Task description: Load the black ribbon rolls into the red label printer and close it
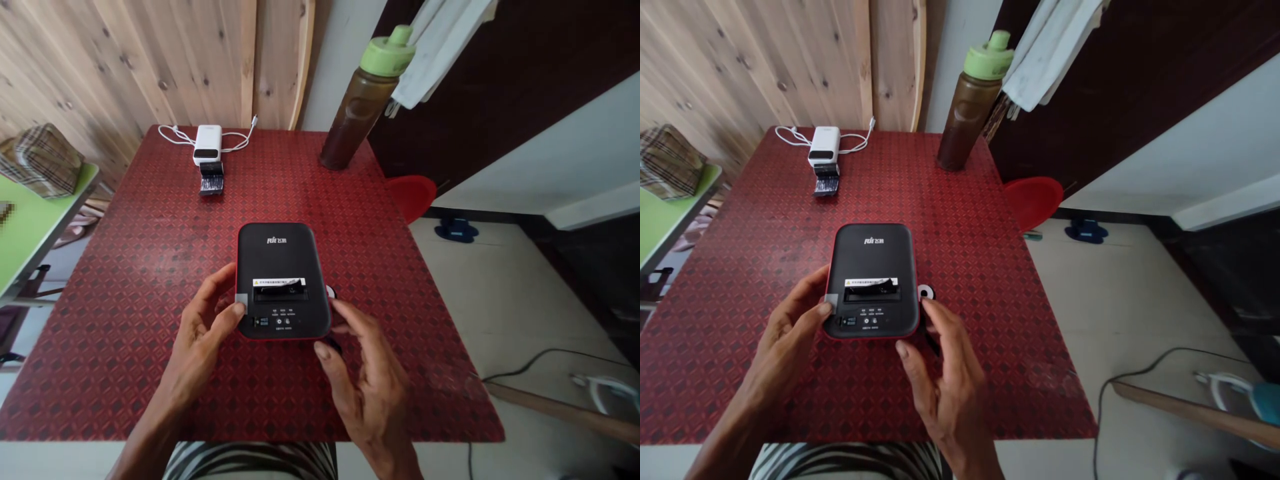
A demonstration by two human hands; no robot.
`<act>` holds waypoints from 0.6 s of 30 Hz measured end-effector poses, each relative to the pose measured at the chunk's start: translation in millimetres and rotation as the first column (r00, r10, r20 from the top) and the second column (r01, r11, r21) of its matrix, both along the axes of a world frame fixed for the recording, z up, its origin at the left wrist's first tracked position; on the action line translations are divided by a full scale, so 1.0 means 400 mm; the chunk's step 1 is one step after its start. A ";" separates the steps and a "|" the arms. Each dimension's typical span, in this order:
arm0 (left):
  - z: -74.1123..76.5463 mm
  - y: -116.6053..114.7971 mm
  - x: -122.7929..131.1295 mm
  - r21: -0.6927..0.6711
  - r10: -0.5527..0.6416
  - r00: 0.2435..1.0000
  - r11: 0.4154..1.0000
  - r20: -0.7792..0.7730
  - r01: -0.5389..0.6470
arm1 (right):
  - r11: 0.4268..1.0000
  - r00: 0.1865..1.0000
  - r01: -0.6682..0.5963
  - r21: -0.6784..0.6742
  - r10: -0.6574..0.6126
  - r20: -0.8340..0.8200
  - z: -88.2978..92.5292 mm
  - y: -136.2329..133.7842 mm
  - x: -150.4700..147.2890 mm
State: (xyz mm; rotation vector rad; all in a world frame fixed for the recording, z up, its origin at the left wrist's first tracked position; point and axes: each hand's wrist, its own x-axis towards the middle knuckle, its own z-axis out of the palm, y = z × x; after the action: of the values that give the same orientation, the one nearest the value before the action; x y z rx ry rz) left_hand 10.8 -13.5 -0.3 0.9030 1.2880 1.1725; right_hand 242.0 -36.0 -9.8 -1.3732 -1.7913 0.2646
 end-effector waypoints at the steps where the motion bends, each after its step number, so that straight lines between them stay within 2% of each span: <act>1: 0.001 0.003 0.002 -0.006 0.007 1.000 1.000 -0.005 -0.007 | 1.000 1.000 0.000 -0.014 0.000 0.003 -0.007 -0.007 -0.006; 6: 0.014 0.015 0.014 -0.025 0.028 0.999 0.999 0.020 -0.027 | 0.999 0.999 0.039 0.017 -0.039 0.005 -0.016 -0.010 -0.029; 14: 0.026 0.020 0.029 -0.068 0.118 0.989 0.991 0.085 -0.113 | 0.998 0.999 -0.002 0.062 -0.001 0.035 -0.017 0.005 -0.014; 18: 0.026 0.022 0.031 -0.098 0.123 0.987 0.989 0.102 -0.113 | 0.998 0.999 -0.012 0.066 0.009 0.039 -0.013 0.009 -0.010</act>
State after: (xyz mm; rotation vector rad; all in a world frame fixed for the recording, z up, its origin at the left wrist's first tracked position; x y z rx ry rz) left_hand 23.4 -4.7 10.0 0.6943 1.3105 1.2265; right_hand 238.2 -32.3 -15.2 -1.3307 -1.8236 0.1839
